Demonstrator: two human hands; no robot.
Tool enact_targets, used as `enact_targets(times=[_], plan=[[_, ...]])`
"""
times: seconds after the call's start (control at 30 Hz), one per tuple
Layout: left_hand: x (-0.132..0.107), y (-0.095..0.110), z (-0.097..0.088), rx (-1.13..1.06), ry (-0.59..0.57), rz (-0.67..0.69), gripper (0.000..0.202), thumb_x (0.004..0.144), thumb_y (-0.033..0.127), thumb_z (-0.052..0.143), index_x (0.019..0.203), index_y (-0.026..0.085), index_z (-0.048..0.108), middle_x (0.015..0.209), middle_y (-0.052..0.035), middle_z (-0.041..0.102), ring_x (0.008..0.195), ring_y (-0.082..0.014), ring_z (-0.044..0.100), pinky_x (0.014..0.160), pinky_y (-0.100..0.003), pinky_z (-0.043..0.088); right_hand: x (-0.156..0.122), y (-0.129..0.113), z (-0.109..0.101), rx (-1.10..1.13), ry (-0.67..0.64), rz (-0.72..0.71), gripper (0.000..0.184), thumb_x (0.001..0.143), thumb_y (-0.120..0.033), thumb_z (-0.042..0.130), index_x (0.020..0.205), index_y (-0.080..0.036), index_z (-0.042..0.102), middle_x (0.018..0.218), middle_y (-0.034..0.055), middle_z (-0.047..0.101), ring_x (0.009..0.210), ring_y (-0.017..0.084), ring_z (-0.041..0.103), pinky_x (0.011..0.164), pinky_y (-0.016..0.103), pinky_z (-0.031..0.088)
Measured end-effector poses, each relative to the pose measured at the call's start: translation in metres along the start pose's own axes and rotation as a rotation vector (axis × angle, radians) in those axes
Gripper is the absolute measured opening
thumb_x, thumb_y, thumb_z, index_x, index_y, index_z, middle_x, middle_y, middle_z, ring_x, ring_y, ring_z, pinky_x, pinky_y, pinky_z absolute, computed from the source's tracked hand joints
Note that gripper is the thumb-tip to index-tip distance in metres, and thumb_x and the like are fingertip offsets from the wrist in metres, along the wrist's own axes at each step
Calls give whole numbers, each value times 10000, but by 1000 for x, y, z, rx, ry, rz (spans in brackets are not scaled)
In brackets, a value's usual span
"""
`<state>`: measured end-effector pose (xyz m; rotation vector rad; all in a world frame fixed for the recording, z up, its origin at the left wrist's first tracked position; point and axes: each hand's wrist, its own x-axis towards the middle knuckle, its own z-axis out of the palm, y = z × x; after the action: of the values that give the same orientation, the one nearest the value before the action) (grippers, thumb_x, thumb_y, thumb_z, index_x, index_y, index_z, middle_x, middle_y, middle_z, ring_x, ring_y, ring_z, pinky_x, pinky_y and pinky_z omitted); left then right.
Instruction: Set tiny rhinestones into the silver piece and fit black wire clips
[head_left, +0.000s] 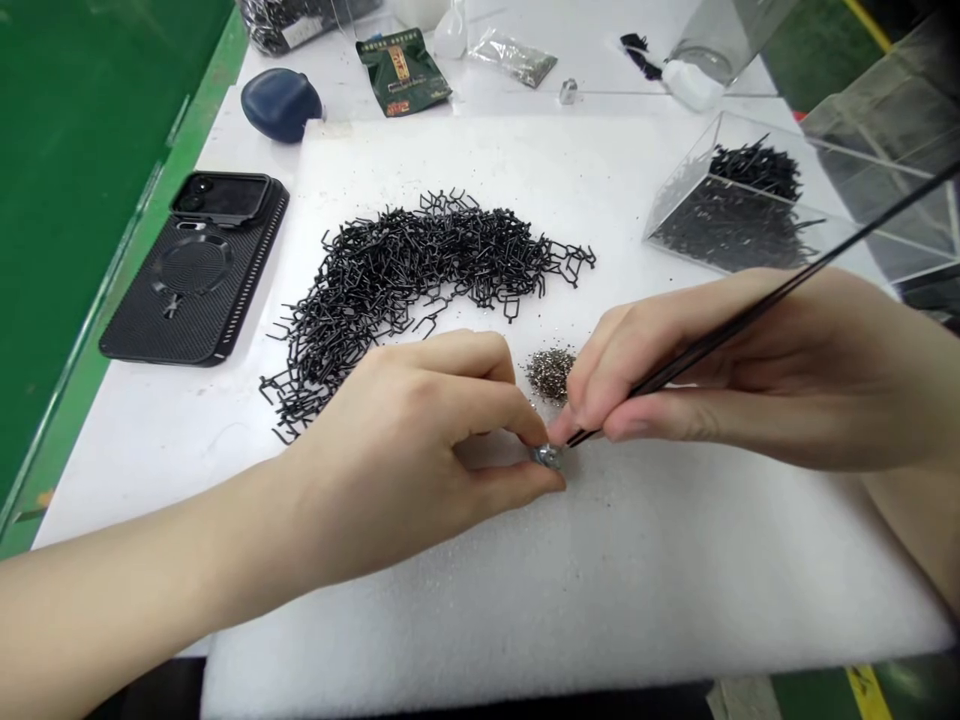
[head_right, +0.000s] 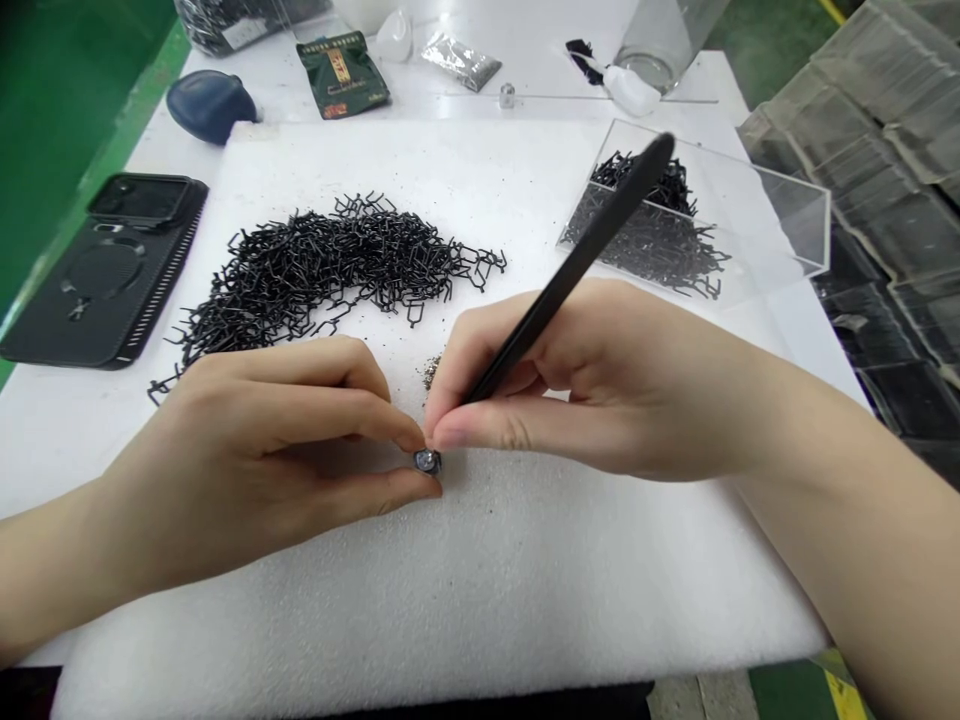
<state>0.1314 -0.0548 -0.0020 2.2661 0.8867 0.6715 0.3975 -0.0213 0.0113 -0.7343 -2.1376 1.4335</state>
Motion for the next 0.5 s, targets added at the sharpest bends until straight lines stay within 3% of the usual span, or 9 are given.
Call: enact_targets(times=[0.13, 0.5], plan=[[-1, -4, 3, -55, 52, 51, 65, 920, 187, 889, 940, 186, 827, 895, 29, 684, 731, -36, 588, 663, -191, 444, 0, 2, 0, 10, -10, -5, 65, 1032, -237, 794, 1002, -197, 836, 984, 23, 849, 914, 165, 827, 762, 246, 666], [-1, -3, 3, -41, 37, 23, 62, 924, 187, 889, 947, 188, 831, 899, 32, 692, 750, -38, 599, 684, -187, 452, -1, 2, -1, -3, -10, 0, 81, 1027, -251, 804, 997, -187, 845, 973, 31, 847, 896, 178, 828, 747, 256, 676]])
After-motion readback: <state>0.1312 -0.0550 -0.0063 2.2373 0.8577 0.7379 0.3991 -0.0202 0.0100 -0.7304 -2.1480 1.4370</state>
